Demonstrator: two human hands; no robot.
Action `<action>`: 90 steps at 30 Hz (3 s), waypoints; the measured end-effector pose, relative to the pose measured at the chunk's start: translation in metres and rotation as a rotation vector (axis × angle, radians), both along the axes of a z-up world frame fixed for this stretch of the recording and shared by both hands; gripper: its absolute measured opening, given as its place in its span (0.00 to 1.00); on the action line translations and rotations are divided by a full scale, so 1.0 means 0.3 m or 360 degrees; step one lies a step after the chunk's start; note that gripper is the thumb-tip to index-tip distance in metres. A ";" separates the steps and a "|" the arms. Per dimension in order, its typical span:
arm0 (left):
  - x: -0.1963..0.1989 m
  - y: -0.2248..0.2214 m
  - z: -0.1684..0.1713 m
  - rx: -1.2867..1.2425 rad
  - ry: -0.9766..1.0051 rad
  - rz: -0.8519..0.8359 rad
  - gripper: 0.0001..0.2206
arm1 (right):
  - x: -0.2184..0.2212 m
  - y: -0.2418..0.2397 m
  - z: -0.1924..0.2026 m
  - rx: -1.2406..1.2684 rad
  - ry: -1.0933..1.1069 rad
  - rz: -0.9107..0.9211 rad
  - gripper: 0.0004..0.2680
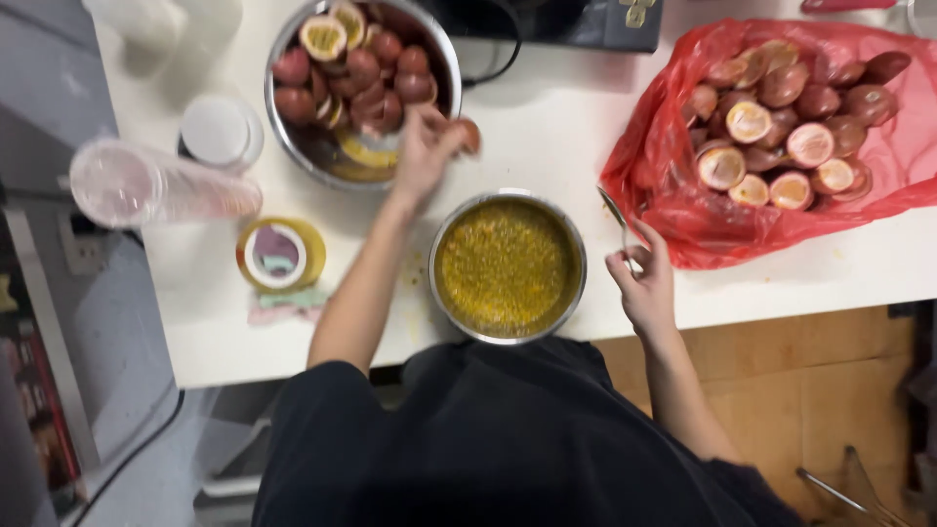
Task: Scooping pulp from halved passion fruits into a bowl using a spoon.
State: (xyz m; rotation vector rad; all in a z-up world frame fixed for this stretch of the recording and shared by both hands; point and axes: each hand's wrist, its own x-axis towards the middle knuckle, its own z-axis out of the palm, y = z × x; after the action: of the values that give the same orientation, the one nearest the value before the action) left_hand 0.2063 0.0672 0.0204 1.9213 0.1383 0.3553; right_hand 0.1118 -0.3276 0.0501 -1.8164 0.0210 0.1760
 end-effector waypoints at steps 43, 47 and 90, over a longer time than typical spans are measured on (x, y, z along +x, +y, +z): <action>-0.506 -0.377 -0.051 -0.1699 0.0684 -0.0139 0.14 | -0.101 0.272 0.296 -0.0794 -0.0133 0.1193 0.14; -0.516 -0.378 -0.105 -0.1432 0.0522 -0.0168 0.12 | -0.105 0.255 0.298 -0.0883 -0.0071 0.1247 0.14; -0.485 -0.405 -0.079 -0.0951 0.0203 -0.0645 0.14 | -0.168 0.173 0.172 -0.0441 0.0005 0.1003 0.11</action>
State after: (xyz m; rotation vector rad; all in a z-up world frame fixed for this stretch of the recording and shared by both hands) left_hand 0.0606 -0.0542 -0.0034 1.3338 -0.0603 -0.0816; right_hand 0.0616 -0.2756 0.1018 -2.0488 -0.5537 0.6462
